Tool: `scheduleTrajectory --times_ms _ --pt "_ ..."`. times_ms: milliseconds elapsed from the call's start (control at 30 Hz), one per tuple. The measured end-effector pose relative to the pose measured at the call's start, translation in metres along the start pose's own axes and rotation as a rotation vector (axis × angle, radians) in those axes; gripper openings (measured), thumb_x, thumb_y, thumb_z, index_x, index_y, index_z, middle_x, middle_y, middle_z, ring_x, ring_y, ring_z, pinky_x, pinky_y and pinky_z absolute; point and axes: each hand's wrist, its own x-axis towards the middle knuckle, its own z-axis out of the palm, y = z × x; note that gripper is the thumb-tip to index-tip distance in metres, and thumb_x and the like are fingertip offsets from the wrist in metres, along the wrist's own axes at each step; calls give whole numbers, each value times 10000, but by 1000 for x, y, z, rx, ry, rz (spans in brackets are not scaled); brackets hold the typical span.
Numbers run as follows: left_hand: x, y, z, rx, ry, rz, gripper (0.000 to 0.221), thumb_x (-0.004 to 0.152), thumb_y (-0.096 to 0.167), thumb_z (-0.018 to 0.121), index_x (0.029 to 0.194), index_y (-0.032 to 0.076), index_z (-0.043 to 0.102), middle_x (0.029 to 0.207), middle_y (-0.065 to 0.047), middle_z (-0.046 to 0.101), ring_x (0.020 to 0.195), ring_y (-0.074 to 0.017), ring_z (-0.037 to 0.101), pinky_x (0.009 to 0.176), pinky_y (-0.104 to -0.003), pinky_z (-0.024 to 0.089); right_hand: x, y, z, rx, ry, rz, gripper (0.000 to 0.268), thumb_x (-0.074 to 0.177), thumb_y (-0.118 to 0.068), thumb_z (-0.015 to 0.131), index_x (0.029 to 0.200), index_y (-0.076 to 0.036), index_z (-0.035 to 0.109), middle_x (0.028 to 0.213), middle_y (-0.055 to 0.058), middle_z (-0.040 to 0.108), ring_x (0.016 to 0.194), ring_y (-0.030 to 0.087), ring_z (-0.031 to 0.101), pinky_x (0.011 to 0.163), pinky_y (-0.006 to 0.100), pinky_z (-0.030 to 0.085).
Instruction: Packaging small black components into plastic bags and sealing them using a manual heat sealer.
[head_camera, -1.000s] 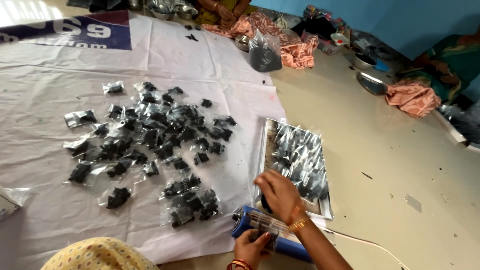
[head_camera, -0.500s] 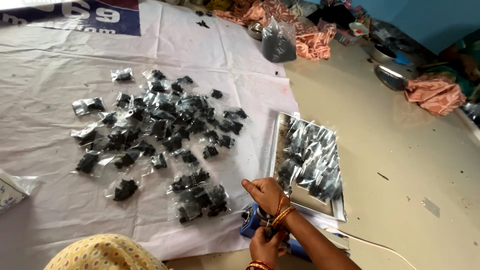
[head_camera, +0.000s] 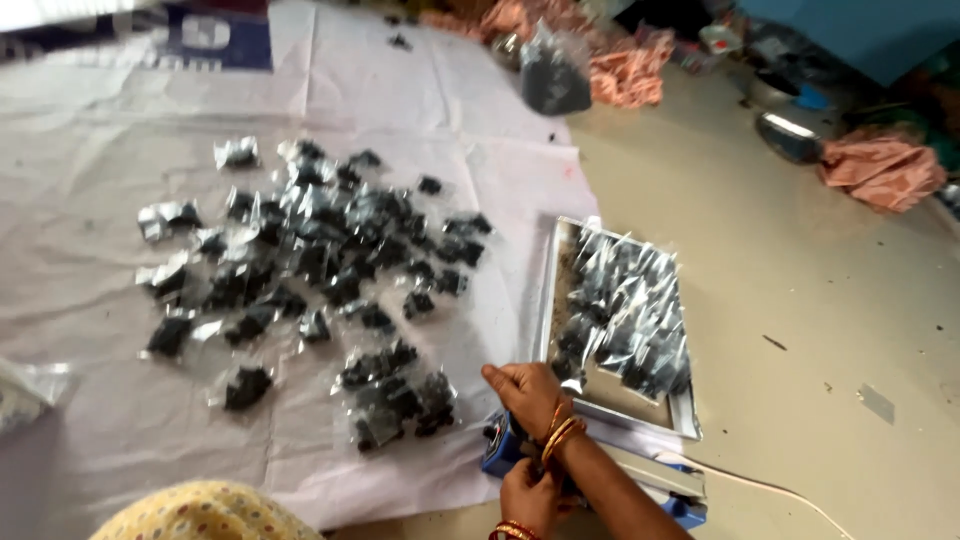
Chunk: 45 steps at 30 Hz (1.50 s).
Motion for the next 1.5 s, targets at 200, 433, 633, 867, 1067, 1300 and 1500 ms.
scheduleTrajectory --times_ms 200,433,633,867,1067,1300,1500 --pt "28 -10 -10 -58 -234 -79 210 979 222 665 1100 55 625 855 -125 779 615 -254 768 485 -365 576 -4 -17 -23 -106 -46 -39 572 965 -519 620 680 -26 672 506 96 514 471 182 483 528 386 432" --pt "14 1 -30 -109 -184 11 214 926 183 715 1089 54 664 866 -122 785 586 -260 737 495 -410 628 -4 19 -107 211 -53 -74 418 1037 -415 561 846 -88 738 704 26 689 623 119 615 612 307 535" --pt "-2 77 -62 -177 102 216 357 933 356 672 1108 46 640 858 -145 715 567 -292 718 443 -429 578 -9 69 -190 67 175 130 346 953 -380 635 974 -71 791 812 54 769 739 151 702 700 309 582" --pt "-19 84 -52 -232 355 -118 628 966 544 519 1326 71 316 869 -227 693 573 -349 689 454 -470 576 2 210 -200 -345 373 517 350 933 -389 698 1094 -87 767 1098 124 738 970 267 724 892 408 558" --pt "61 -19 -69 -142 206 -3 283 971 241 597 1097 -12 574 685 -254 716 458 -351 658 396 -437 528 5 166 -168 -907 64 578 384 803 -432 822 1144 -277 739 1358 29 561 1298 306 492 1016 505 464" --pt "91 -87 -65 -106 -121 67 221 948 114 626 1027 -85 682 733 -236 744 600 -315 762 532 -419 621 -42 127 -217 -865 227 331 244 892 -353 714 1004 -138 734 1152 77 682 1113 326 629 950 448 531" --pt "-27 -3 -8 -36 -679 -7 288 963 83 787 1226 -7 710 1116 -169 794 1100 -226 770 943 -296 603 -137 32 -221 -276 96 240 205 837 -258 757 872 -66 696 921 90 710 863 243 719 817 391 596"
